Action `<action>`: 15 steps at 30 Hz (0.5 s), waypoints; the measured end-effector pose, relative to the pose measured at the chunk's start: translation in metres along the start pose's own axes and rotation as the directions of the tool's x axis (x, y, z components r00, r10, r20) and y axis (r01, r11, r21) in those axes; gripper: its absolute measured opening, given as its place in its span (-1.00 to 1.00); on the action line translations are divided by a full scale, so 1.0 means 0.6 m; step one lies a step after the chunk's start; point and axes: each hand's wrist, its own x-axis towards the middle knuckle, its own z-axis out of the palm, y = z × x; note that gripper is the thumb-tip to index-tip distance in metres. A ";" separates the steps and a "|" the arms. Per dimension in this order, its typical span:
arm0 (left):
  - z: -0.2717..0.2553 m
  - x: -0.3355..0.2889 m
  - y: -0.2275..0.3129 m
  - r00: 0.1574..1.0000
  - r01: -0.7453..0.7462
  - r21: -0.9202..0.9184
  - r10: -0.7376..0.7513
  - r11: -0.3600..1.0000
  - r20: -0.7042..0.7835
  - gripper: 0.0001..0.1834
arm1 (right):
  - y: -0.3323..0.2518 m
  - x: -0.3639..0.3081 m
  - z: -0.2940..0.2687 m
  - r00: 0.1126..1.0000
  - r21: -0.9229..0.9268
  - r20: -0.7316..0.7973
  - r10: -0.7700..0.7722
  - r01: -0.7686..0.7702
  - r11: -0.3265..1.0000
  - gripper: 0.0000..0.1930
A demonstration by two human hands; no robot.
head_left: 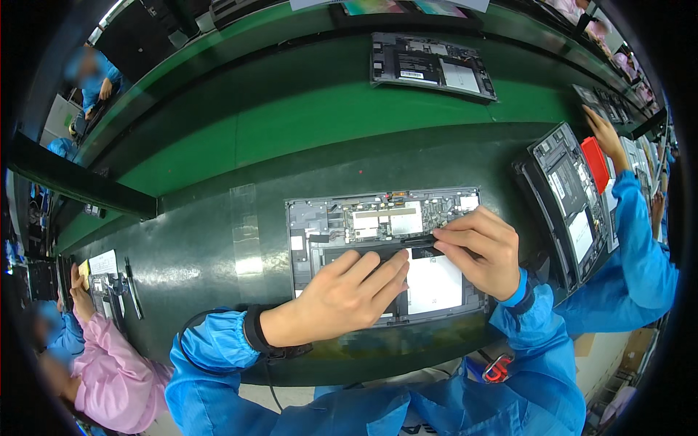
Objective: The person assembles the internal components of a tablet device by hand, placing a circuit board, ribbon cable, and internal battery into a tablet chassis, then securing them with a manual screwdriver.
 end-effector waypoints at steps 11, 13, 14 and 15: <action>0.000 -0.001 -0.006 1.000 0.002 -0.021 -0.002 1.000 -0.006 -0.65 | -0.004 0.001 0.001 1.000 -0.019 -0.001 -0.013 0.013 1.000 -0.75; 0.000 -0.002 -0.007 1.000 0.005 -0.019 -0.005 1.000 -0.001 -0.65 | -0.003 0.002 0.004 1.000 -0.016 -0.005 -0.016 0.016 1.000 -0.75; 0.000 -0.003 -0.007 1.000 0.017 -0.024 -0.017 1.000 -0.008 -0.65 | -0.002 0.003 0.004 1.000 -0.011 -0.008 -0.019 0.019 1.000 -0.75; 0.000 -0.002 -0.005 1.000 0.027 -0.027 -0.028 0.999 -0.013 -0.64 | -0.002 0.002 0.003 1.000 -0.011 -0.013 -0.017 0.017 1.000 -0.75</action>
